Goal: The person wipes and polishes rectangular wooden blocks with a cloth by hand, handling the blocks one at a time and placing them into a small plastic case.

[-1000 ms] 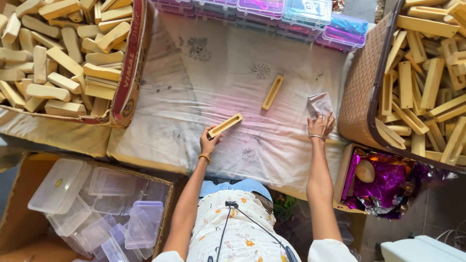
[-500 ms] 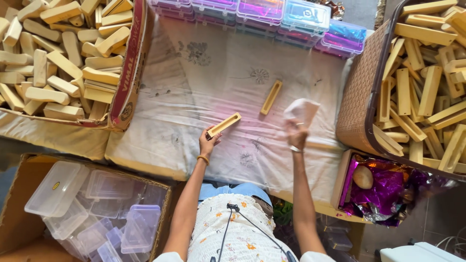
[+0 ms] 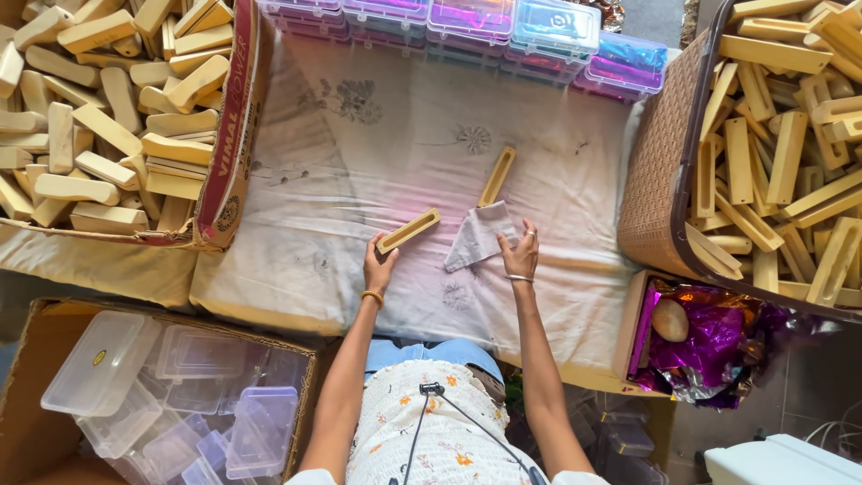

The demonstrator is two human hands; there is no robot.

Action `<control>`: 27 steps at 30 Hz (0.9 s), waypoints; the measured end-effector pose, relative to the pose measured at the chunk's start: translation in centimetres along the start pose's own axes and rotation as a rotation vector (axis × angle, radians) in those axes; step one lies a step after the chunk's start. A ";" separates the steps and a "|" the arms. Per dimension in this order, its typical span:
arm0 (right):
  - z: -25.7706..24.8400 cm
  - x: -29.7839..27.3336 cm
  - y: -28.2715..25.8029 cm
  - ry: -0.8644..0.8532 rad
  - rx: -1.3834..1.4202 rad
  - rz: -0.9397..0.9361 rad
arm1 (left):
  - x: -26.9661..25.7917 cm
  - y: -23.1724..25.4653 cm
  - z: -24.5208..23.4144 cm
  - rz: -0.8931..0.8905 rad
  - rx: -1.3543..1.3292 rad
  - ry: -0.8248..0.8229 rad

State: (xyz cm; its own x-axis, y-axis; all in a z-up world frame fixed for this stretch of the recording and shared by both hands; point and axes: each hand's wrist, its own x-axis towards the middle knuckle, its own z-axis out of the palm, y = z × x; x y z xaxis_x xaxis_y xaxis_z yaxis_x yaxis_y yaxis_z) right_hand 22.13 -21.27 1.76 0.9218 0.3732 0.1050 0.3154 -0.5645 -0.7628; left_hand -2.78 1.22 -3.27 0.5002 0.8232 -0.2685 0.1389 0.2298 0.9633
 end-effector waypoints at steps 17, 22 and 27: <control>3.8 -3.0 -5.7 -0.405 0.439 0.187 | -0.5 8.3 2.2 0.332 0.388 -0.050; 0.6 -4.1 -12.9 -0.650 0.768 0.079 | 0.5 7.9 1.8 0.124 -0.170 -0.629; -0.1 -3.8 -14.1 -0.618 0.883 0.198 | 1.3 2.3 0.9 -0.101 -0.212 -0.788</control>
State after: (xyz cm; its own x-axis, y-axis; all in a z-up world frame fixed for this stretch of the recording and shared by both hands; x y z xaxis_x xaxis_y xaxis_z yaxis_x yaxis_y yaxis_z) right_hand 14.22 -14.84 12.17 0.5886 0.7779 -0.2199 -0.3257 -0.0207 -0.9452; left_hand -1.04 2.36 -1.38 0.9582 0.2056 -0.1990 0.0906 0.4415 0.8927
